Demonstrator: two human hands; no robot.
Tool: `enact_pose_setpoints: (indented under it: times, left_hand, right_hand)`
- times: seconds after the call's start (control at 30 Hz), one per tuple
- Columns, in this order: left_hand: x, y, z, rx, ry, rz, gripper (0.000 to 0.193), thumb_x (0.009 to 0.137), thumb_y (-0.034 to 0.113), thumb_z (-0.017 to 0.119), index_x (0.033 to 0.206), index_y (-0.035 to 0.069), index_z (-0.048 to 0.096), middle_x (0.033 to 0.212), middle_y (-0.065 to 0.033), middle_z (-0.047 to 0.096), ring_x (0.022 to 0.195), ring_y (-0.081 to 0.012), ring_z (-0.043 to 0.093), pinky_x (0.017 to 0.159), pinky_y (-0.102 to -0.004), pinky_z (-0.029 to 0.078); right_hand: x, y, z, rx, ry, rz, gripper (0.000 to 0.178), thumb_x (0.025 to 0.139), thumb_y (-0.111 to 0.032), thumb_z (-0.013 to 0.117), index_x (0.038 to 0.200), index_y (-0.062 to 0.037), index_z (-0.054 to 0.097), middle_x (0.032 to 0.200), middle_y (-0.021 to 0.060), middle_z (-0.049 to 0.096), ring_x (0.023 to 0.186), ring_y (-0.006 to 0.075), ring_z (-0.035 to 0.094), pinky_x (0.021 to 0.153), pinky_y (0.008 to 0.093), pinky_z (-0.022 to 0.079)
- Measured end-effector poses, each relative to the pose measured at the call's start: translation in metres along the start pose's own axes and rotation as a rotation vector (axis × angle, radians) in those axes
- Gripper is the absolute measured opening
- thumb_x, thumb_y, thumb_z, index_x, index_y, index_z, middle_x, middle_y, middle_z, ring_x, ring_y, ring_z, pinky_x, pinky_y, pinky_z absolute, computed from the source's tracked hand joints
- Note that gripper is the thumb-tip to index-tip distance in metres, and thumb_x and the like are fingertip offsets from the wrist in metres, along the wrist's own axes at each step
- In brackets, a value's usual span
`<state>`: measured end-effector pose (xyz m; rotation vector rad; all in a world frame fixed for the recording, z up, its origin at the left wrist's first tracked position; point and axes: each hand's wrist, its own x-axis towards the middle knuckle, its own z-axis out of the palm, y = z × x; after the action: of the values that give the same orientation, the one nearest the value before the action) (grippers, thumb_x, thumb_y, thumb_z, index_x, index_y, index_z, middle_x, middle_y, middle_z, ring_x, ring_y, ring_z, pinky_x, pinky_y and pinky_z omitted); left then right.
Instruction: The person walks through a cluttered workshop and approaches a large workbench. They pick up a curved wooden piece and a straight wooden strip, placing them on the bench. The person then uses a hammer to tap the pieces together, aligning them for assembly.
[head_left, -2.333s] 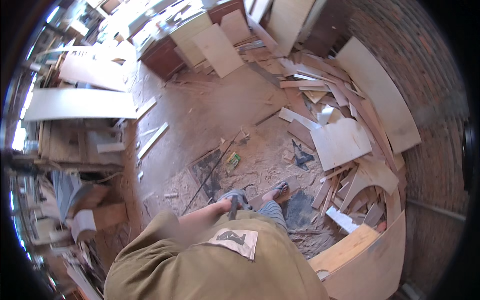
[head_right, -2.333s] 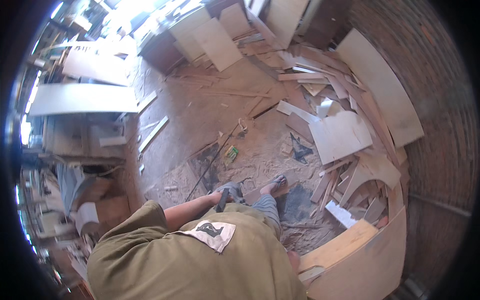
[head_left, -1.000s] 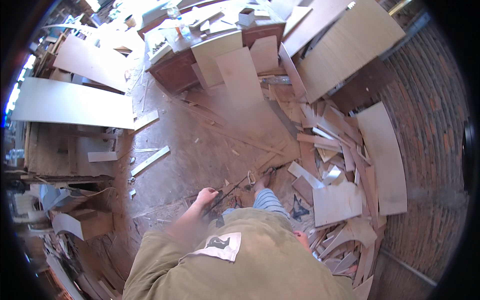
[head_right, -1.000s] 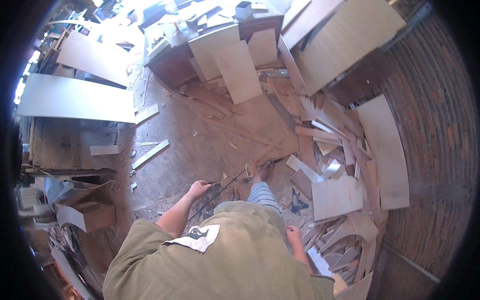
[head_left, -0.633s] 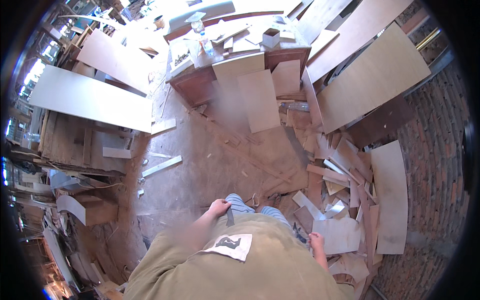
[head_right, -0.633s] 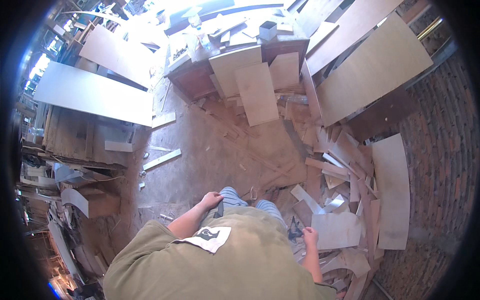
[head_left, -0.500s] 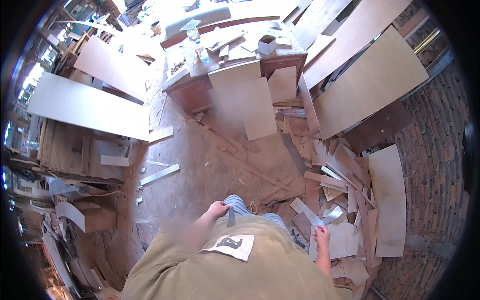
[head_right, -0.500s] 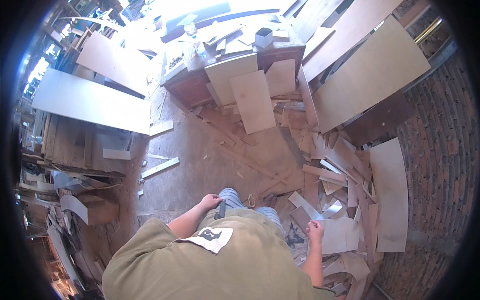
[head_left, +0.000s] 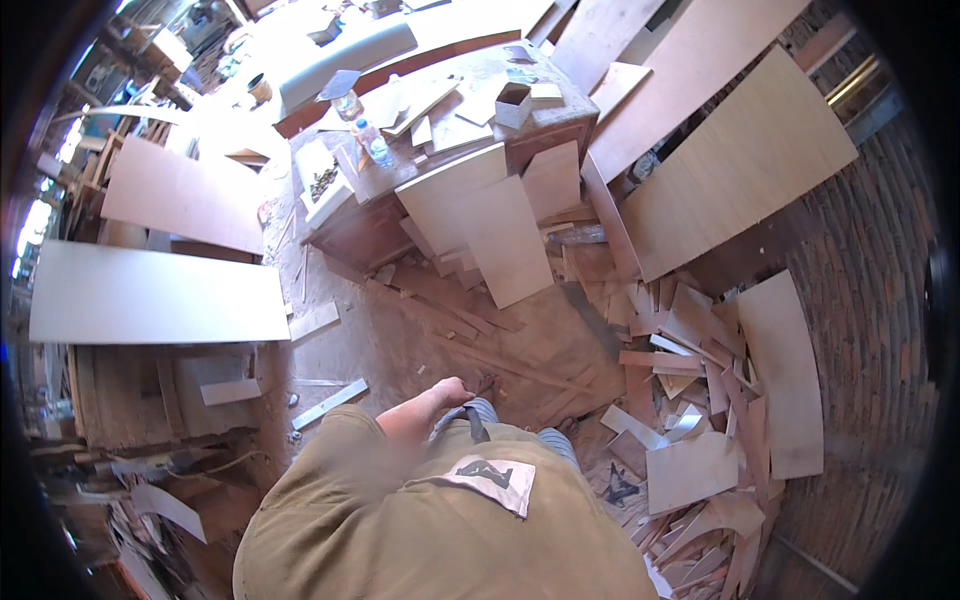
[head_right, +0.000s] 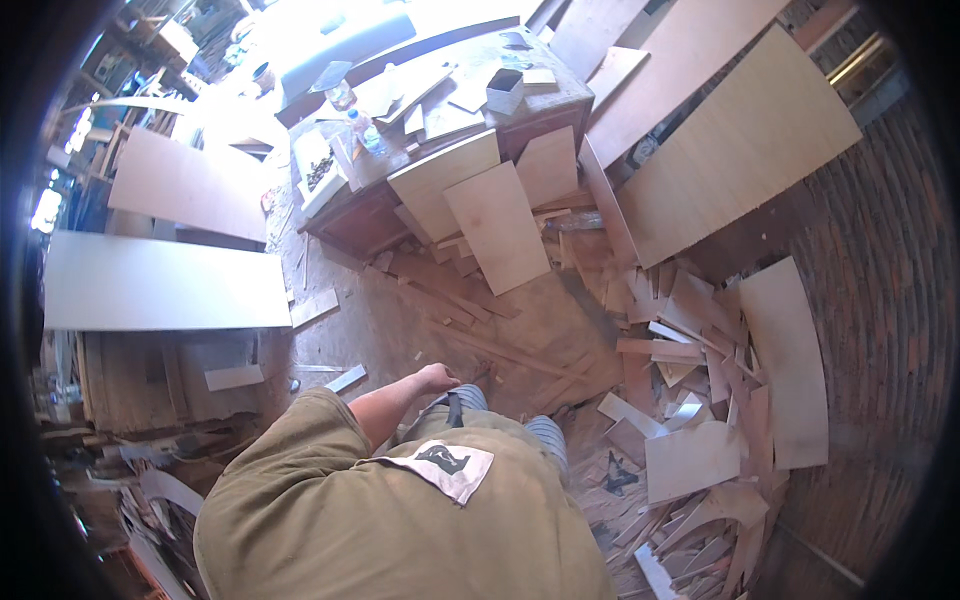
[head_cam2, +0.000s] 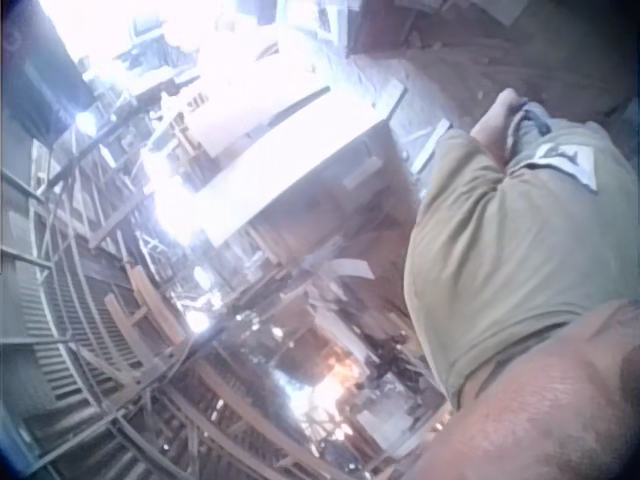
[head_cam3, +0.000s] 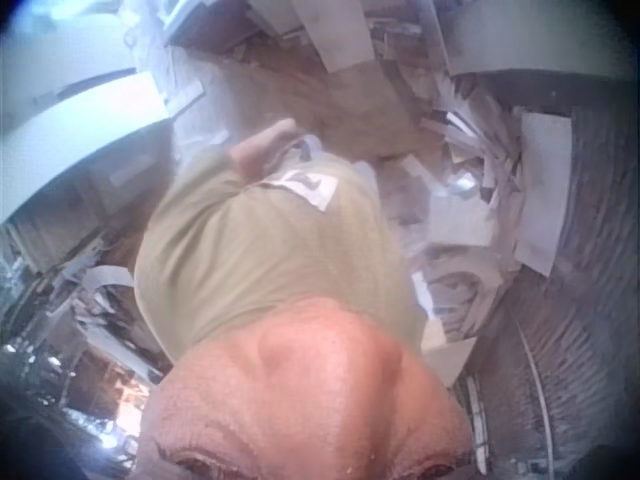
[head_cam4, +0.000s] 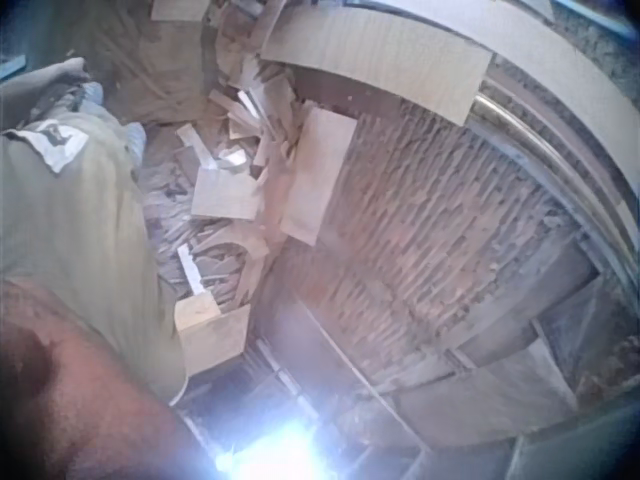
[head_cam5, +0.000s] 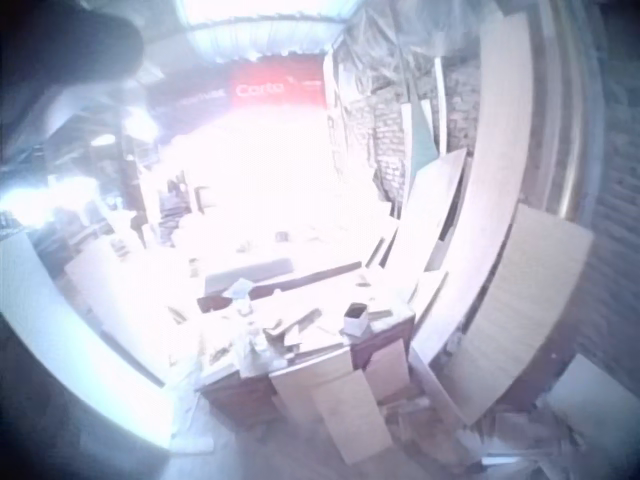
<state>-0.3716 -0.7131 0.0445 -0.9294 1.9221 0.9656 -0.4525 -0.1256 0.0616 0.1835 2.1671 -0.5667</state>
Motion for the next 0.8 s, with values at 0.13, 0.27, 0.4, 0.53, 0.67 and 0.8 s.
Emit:
enact_pose_setpoints:
  times: [0.13, 0.27, 0.4, 0.53, 0.67, 0.8]
  left_hand:
    - [0.031, -0.022, -0.034, 0.107, -0.021, 0.002, 0.048, 0.087, 0.046, 0.071, 0.108, 0.004, 0.077, 0.097, -0.0168, 0.075, 0.088, -0.0287, 0.071, 0.081, -0.0406, 0.056]
    - [0.046, -0.048, -0.076, 0.118, -0.172, 0.104, 0.041, 0.090, 0.039, 0.071, 0.104, 0.002, 0.077, 0.087, -0.0075, 0.073, 0.072, -0.0175, 0.063, 0.069, -0.0378, 0.052]
    - [0.074, -0.055, -0.099, 0.565, -0.235, 0.513, 0.034, 0.093, 0.035, 0.071, 0.104, 0.003, 0.076, 0.088, -0.0060, 0.072, 0.074, -0.0167, 0.063, 0.069, -0.0367, 0.052]
    - [0.113, -0.032, -0.093, 0.822, -0.319, 0.677, 0.029, 0.093, 0.031, 0.071, 0.106, 0.005, 0.074, 0.092, -0.0092, 0.073, 0.081, -0.0214, 0.068, 0.071, -0.0379, 0.054]
    - [0.126, 0.010, -0.082, 1.285, -0.406, 0.844, 0.026, 0.096, 0.028, 0.067, 0.106, 0.005, 0.073, 0.098, -0.0132, 0.074, 0.089, -0.0249, 0.071, 0.074, -0.0400, 0.055]
    - [0.110, 0.056, -0.046, 1.618, -0.271, 0.852, 0.028, 0.101, 0.029, 0.062, 0.107, 0.004, 0.073, 0.097, -0.0102, 0.074, 0.091, -0.0201, 0.070, 0.078, -0.0372, 0.056]
  right_hand:
    - [-0.045, -0.010, 0.057, 0.189, 0.054, 0.118, 0.021, 0.091, -0.017, 0.069, 0.108, -0.0049, 0.071, 0.089, 0.0039, 0.071, 0.072, 0.0199, 0.070, 0.060, 0.0372, 0.056]
    - [-0.124, -0.034, 0.133, 0.464, 0.174, 0.335, 0.021, 0.090, -0.018, 0.069, 0.106, -0.0059, 0.072, 0.088, 0.0044, 0.072, 0.072, 0.0207, 0.070, 0.059, 0.0372, 0.057]
    - [-0.180, -0.051, 0.192, 0.650, 0.209, 0.479, 0.020, 0.089, -0.019, 0.070, 0.104, -0.0069, 0.072, 0.087, 0.0049, 0.072, 0.071, 0.0215, 0.071, 0.059, 0.0372, 0.057]
    - [-0.217, -0.045, 0.264, 0.753, 0.189, 0.589, 0.019, 0.088, -0.020, 0.071, 0.102, -0.0078, 0.073, 0.086, 0.0053, 0.072, 0.071, 0.0223, 0.071, 0.059, 0.0372, 0.057]
    - [-0.239, -0.029, 0.341, 0.877, 0.103, 0.622, 0.018, 0.087, -0.021, 0.071, 0.100, -0.0088, 0.074, 0.086, 0.0058, 0.073, 0.070, 0.0230, 0.071, 0.059, 0.0372, 0.057]
    - [-0.263, -0.034, 0.379, 1.048, 0.150, 0.684, 0.018, 0.086, -0.021, 0.072, 0.100, -0.0094, 0.075, 0.085, 0.0069, 0.073, 0.069, 0.0230, 0.072, 0.059, 0.0372, 0.058]
